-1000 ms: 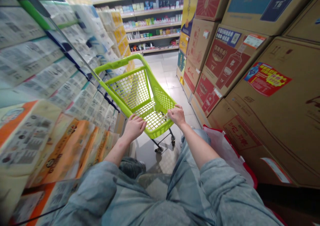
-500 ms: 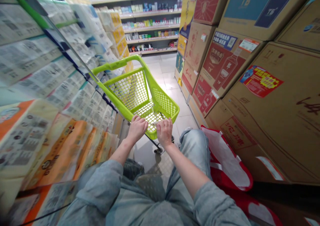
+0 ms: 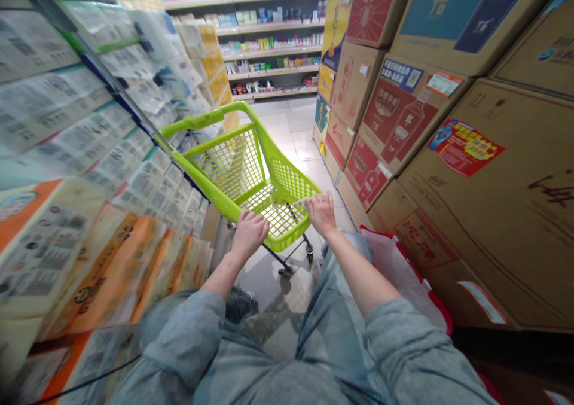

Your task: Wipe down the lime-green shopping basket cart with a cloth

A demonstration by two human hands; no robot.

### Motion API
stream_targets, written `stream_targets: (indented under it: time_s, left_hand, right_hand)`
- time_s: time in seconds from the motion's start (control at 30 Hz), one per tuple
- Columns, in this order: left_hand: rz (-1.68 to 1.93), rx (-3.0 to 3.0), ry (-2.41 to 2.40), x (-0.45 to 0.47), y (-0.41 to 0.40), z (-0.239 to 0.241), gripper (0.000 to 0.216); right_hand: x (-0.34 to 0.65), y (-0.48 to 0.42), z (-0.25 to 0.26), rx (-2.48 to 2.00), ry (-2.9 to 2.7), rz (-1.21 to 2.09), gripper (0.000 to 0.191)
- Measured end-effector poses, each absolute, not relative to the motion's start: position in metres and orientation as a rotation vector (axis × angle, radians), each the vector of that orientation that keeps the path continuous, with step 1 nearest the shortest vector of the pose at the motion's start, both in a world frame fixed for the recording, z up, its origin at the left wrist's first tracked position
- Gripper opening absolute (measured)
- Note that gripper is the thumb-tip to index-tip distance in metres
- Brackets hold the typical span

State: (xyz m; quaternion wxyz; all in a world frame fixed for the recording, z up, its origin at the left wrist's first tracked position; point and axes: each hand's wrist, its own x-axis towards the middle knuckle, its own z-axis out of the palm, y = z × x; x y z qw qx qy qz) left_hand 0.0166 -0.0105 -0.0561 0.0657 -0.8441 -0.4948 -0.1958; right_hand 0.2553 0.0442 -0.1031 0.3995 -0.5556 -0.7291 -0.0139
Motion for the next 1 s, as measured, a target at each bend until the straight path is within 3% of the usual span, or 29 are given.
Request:
stream_targets:
  time_s: [0.47, 0.67, 1.0]
  left_hand:
    - [-0.606, -2.435, -1.583, 0.051, -0.016, -0.058, 0.035]
    - [-0.571, -2.499, -1.472, 0.049, -0.021, -0.054, 0.033]
    - [-0.385, -2.674, -1.282, 0.031, -0.002, -0.04, 0.034]
  right_hand:
    - [0.177, -0.043, -0.113, -1.36, -1.697, 0.094, 0.022]
    - [0.217, -0.02, -0.109, -1.258, -1.958, 0.002, 0.023]
    - [0.254, 0.025, -0.102, -1.171, -2.04, 0.154, 0.034]
